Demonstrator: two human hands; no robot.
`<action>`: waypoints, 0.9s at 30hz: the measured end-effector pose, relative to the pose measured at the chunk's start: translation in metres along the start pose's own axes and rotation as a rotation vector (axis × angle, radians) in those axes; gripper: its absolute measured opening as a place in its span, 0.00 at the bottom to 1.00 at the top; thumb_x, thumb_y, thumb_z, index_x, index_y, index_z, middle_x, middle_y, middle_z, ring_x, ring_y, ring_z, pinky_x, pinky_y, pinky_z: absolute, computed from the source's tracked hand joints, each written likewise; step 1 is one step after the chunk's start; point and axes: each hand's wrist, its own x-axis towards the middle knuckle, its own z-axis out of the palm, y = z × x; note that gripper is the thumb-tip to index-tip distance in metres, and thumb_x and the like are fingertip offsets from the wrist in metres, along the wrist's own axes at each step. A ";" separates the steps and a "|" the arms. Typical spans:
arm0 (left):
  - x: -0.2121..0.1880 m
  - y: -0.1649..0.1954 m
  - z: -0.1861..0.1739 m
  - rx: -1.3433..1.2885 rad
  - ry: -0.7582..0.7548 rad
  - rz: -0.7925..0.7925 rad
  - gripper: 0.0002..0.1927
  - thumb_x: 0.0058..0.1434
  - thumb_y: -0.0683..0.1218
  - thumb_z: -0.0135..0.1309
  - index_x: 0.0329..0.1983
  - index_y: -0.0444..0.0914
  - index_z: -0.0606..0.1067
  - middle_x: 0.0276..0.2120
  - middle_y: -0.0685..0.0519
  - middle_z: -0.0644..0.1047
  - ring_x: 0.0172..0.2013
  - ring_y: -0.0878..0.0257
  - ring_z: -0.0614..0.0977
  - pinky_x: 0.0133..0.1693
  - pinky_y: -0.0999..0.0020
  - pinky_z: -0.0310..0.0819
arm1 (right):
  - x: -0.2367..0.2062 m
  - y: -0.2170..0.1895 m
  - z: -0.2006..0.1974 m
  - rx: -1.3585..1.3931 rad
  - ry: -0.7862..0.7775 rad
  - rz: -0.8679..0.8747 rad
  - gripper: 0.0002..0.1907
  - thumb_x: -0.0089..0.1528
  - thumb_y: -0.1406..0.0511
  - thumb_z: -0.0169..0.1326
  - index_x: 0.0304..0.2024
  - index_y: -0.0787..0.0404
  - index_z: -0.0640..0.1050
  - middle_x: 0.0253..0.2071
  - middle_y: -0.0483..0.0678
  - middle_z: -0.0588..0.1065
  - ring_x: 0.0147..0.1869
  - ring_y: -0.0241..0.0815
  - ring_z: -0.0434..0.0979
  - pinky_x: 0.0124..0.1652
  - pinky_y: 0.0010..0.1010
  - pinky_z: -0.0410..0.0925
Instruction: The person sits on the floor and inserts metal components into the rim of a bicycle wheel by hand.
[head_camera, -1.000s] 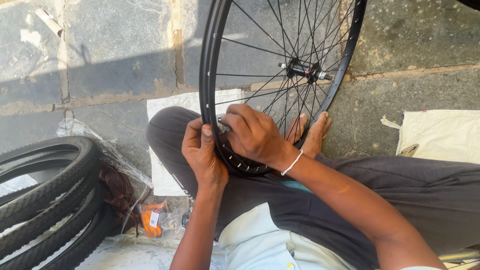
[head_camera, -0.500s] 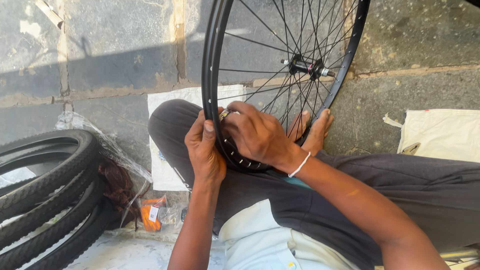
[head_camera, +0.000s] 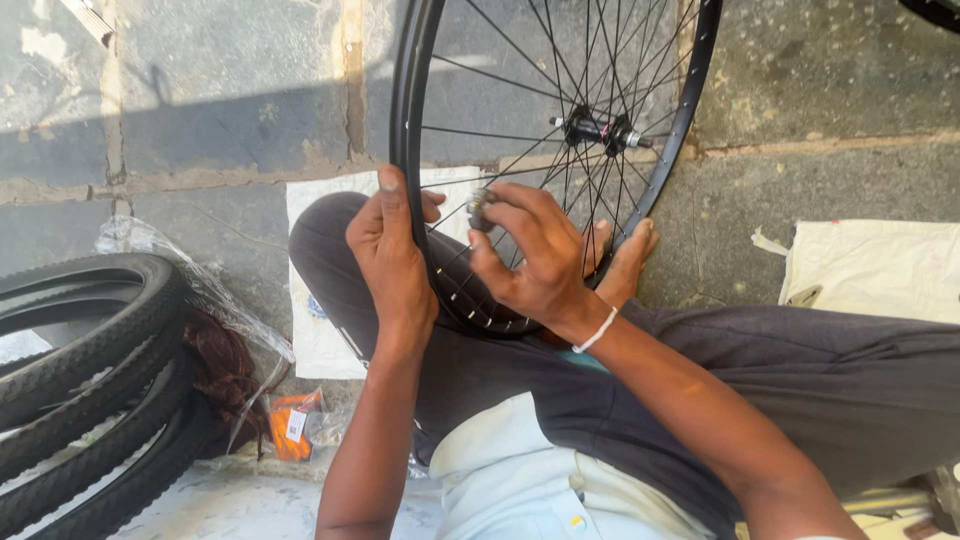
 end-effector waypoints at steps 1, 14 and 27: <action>0.003 -0.002 0.001 0.041 0.007 0.023 0.29 0.76 0.59 0.49 0.27 0.31 0.73 0.24 0.51 0.74 0.31 0.65 0.77 0.39 0.70 0.70 | 0.001 0.002 -0.005 -0.019 0.059 0.006 0.16 0.62 0.70 0.63 0.49 0.67 0.74 0.51 0.61 0.76 0.55 0.57 0.80 0.54 0.40 0.76; -0.049 -0.048 -0.001 -0.343 0.024 -0.115 0.16 0.70 0.53 0.57 0.38 0.36 0.72 0.33 0.52 0.78 0.35 0.66 0.79 0.42 0.71 0.73 | 0.022 -0.004 -0.034 0.375 -0.542 0.338 0.18 0.63 0.65 0.59 0.55 0.63 0.78 0.45 0.49 0.80 0.48 0.44 0.77 0.56 0.35 0.63; -0.044 -0.043 -0.005 -0.412 0.024 -0.164 0.16 0.70 0.52 0.59 0.39 0.35 0.75 0.34 0.54 0.77 0.35 0.68 0.77 0.40 0.73 0.71 | 0.017 -0.009 -0.022 0.380 -0.329 0.189 0.11 0.61 0.69 0.60 0.45 0.60 0.75 0.46 0.51 0.76 0.49 0.45 0.77 0.53 0.37 0.64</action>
